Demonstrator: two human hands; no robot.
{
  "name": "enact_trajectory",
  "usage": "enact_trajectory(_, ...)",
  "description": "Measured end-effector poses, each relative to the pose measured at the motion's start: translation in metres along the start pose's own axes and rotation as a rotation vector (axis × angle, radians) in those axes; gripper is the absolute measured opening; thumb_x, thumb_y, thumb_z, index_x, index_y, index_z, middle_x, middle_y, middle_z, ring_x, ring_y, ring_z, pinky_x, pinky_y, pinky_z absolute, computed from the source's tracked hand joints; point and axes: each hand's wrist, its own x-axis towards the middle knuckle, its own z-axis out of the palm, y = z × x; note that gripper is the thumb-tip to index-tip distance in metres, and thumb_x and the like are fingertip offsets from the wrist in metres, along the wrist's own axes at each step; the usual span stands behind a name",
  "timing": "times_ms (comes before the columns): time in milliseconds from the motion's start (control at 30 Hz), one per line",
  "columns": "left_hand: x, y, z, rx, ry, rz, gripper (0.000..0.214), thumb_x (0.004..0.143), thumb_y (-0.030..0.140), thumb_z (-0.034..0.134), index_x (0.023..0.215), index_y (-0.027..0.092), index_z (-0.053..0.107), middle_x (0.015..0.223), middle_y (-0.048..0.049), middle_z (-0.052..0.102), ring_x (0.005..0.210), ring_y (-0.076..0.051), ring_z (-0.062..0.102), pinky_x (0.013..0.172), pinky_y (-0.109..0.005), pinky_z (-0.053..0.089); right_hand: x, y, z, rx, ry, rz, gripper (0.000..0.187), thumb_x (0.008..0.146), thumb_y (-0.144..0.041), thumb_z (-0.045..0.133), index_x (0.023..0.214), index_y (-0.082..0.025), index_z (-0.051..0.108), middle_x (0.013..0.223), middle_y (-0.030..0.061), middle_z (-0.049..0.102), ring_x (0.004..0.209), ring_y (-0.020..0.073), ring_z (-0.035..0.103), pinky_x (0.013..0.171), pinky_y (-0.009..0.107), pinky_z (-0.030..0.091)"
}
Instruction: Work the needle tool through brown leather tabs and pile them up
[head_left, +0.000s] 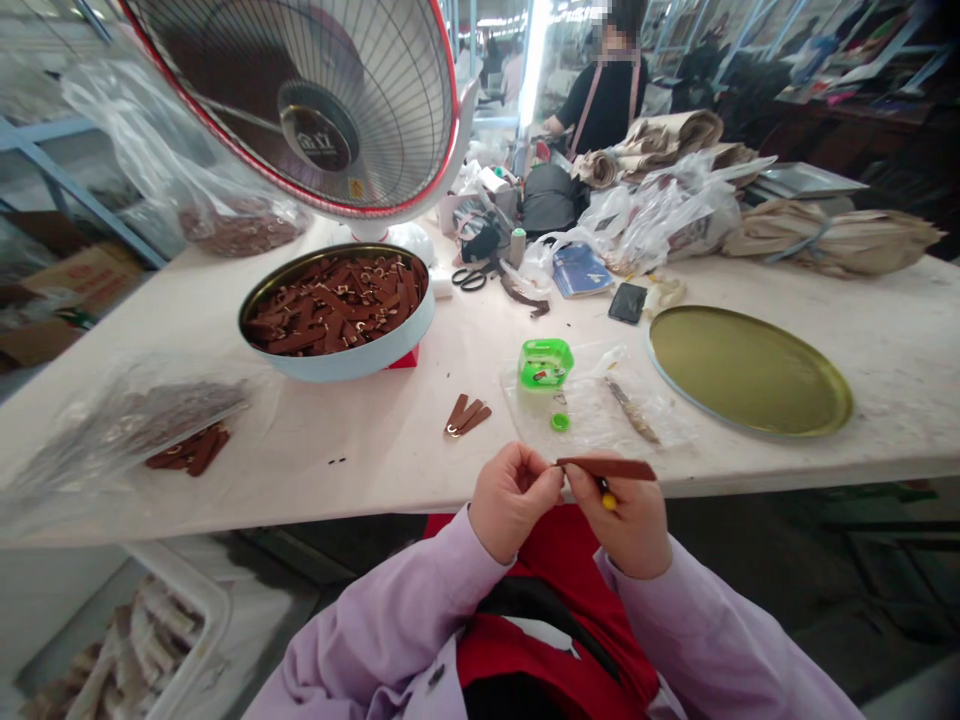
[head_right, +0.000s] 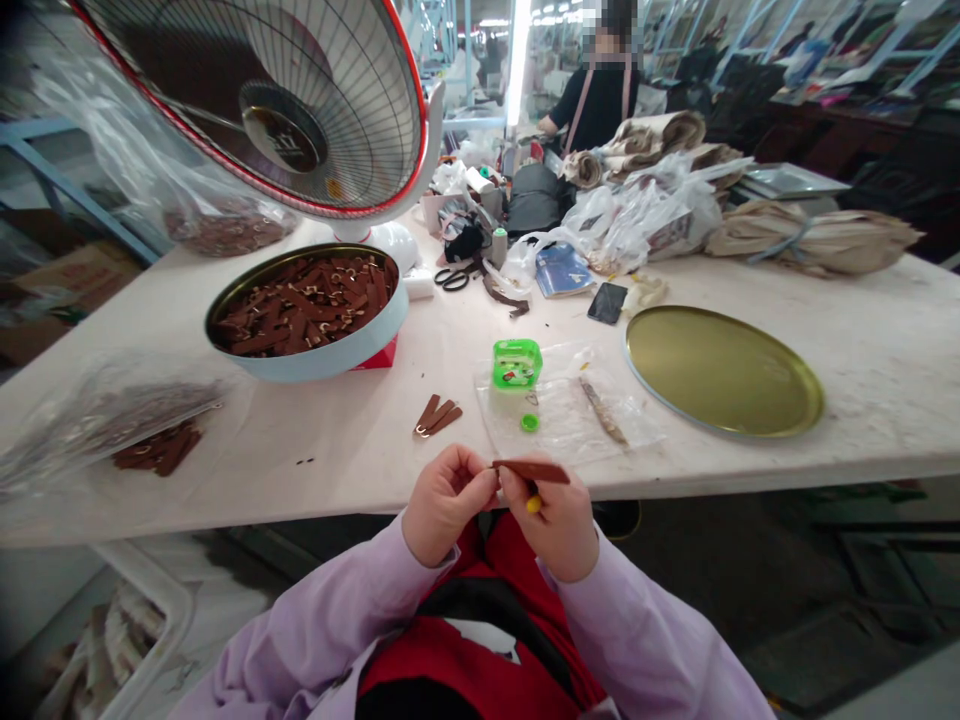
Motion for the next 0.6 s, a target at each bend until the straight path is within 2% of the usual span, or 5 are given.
enact_trajectory(167, -0.0030, 0.0028, -0.0045, -0.077, -0.110, -0.024, 0.035, 0.062, 0.042, 0.068, 0.066, 0.016, 0.046, 0.052, 0.0038, 0.055, 0.046, -0.006, 0.050, 0.050, -0.020, 0.040, 0.0090, -0.0017, -0.0049, 0.328, -0.192, 0.239, 0.021, 0.080, -0.033, 0.050, 0.068, -0.019, 0.061, 0.063, 0.0015, 0.062, 0.056, 0.0146, 0.055, 0.050, 0.025, 0.043)
enact_trajectory(300, -0.0012, 0.0010, -0.0081, -0.082, -0.104, -0.062, 0.037, 0.061, 0.044, 0.069, 0.070, 0.015, 0.048, 0.054, 0.0029, 0.057, 0.048, -0.007, 0.051, 0.050, -0.020, 0.041, 0.0086, -0.0037, -0.0027, 0.321, -0.186, 0.260, 0.020, 0.078, -0.033, 0.053, 0.065, -0.019, 0.058, 0.059, 0.0006, 0.059, 0.055, 0.0143, 0.053, 0.052, 0.025, 0.043)
enact_trajectory(433, -0.0016, 0.0026, -0.0072, -0.017, -0.106, -0.053, 0.033, 0.065, 0.042, 0.064, 0.072, 0.014, 0.049, 0.059, 0.0019, 0.058, 0.049, -0.006, 0.052, 0.050, -0.020, 0.041, 0.0059, -0.0035, -0.0008, 0.296, -0.173, 0.232, 0.020, 0.079, -0.034, 0.053, 0.067, -0.019, 0.057, 0.061, 0.0010, 0.058, 0.058, 0.0149, 0.052, 0.055, 0.026, 0.042)
enact_trajectory(600, -0.0042, 0.0041, -0.0003, 0.028, -0.065, -0.046, 0.025, 0.070, 0.038, 0.057, 0.071, 0.016, 0.045, 0.053, 0.0058, 0.050, 0.043, -0.005, 0.046, 0.045, -0.018, 0.038, 0.0067, 0.0012, 0.0015, 0.452, -0.202, 0.331, 0.025, 0.081, -0.042, 0.050, 0.074, -0.018, 0.058, 0.057, -0.0020, 0.051, 0.051, 0.0110, 0.044, 0.047, 0.023, 0.037)
